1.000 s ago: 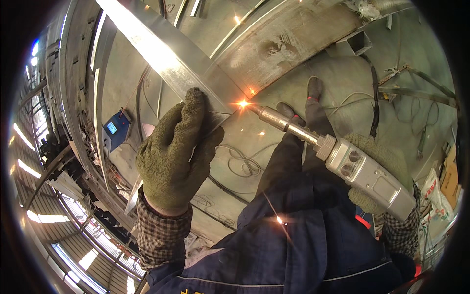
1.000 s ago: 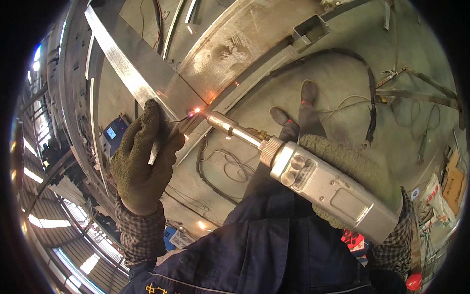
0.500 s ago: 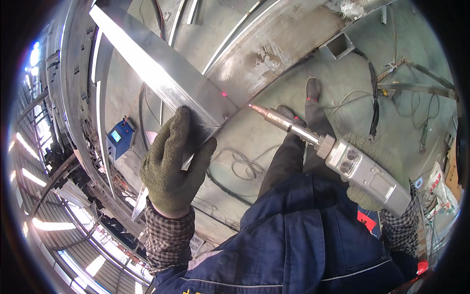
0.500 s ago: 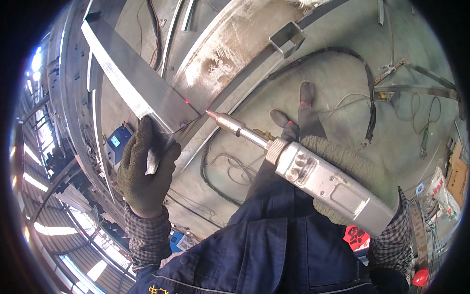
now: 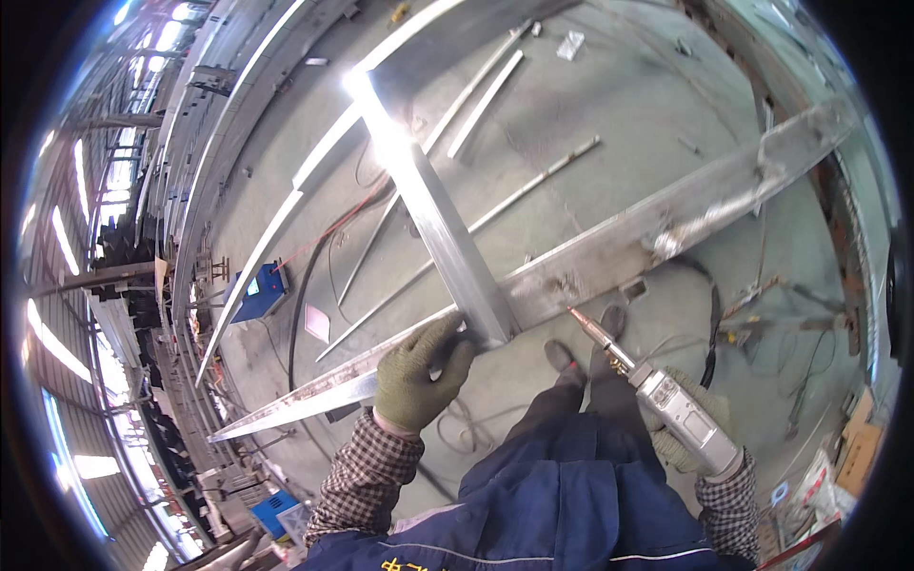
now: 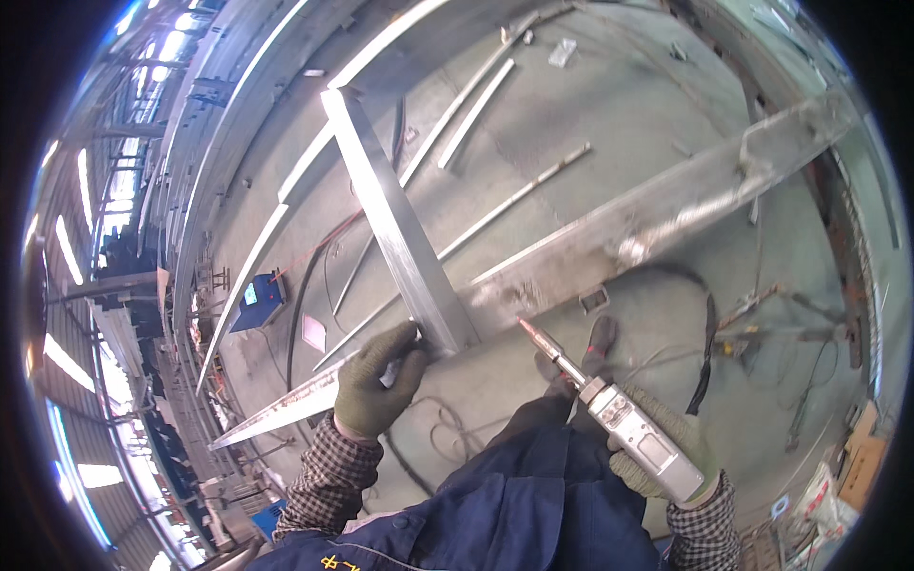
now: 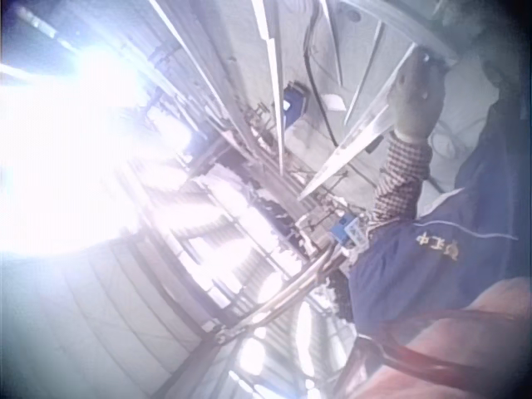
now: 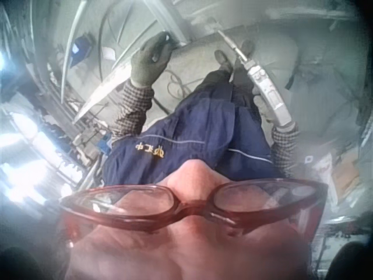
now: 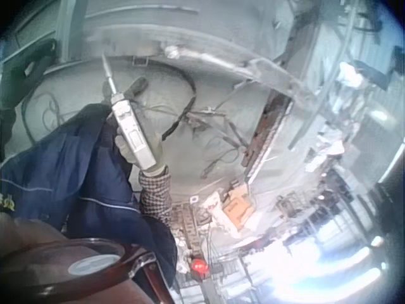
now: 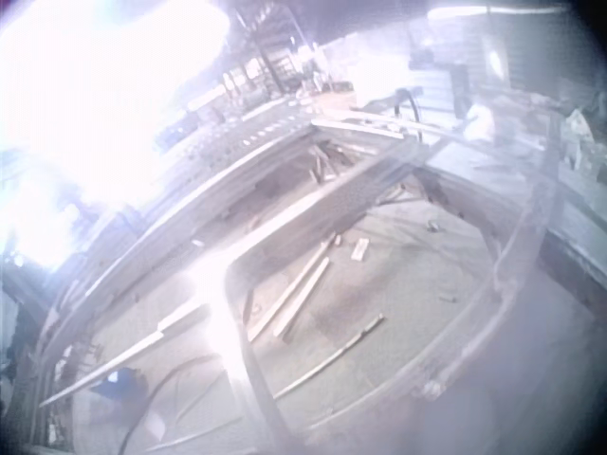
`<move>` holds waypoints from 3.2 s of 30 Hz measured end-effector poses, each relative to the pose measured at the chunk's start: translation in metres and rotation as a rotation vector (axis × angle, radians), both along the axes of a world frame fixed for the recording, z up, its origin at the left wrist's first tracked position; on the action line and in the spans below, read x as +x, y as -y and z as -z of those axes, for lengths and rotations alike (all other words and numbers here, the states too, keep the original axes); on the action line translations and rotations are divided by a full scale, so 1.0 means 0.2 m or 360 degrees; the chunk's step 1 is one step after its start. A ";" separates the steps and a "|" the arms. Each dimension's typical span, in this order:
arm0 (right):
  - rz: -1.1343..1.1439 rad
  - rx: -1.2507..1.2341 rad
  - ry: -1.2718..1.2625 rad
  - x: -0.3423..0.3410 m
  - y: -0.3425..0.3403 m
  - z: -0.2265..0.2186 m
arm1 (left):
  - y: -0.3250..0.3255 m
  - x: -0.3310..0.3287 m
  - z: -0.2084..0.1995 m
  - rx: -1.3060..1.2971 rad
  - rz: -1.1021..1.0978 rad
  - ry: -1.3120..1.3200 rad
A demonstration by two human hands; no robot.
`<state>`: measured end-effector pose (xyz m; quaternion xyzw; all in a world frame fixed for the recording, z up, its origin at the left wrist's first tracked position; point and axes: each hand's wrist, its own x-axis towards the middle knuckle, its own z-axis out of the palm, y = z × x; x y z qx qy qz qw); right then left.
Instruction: The person aligns and welds metal frame components using a handheld welding torch, then measures the assembled frame with a tape measure. The person repeatedly positions metal bars, applies welds at joints, and checks dimensions before moving to the next section.
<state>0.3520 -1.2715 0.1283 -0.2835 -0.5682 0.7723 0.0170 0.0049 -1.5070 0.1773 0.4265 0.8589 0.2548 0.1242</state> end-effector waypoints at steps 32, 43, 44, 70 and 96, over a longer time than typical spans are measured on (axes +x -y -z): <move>0.0181 0.1004 0.0518 -0.73 -1.83 -0.12 | -0.55 -0.54 0.17 0.0188 -0.1070 0.0516; 0.0191 0.0628 0.0566 -0.74 -2.00 0.15 | -0.77 -0.78 0.10 -0.0132 -0.1269 0.0467; 0.0168 0.0707 0.0543 -0.73 -2.00 0.13 | -0.79 -0.84 0.11 -0.0115 -0.1269 0.0480; -0.1228 0.2729 -0.0600 -3.17 -1.65 -0.15 | -1.11 -1.83 0.33 0.0180 -0.1252 0.0328; -0.1282 0.2462 -0.0402 -3.25 -1.61 0.01 | -1.17 -1.81 0.35 0.0491 -0.1221 0.0428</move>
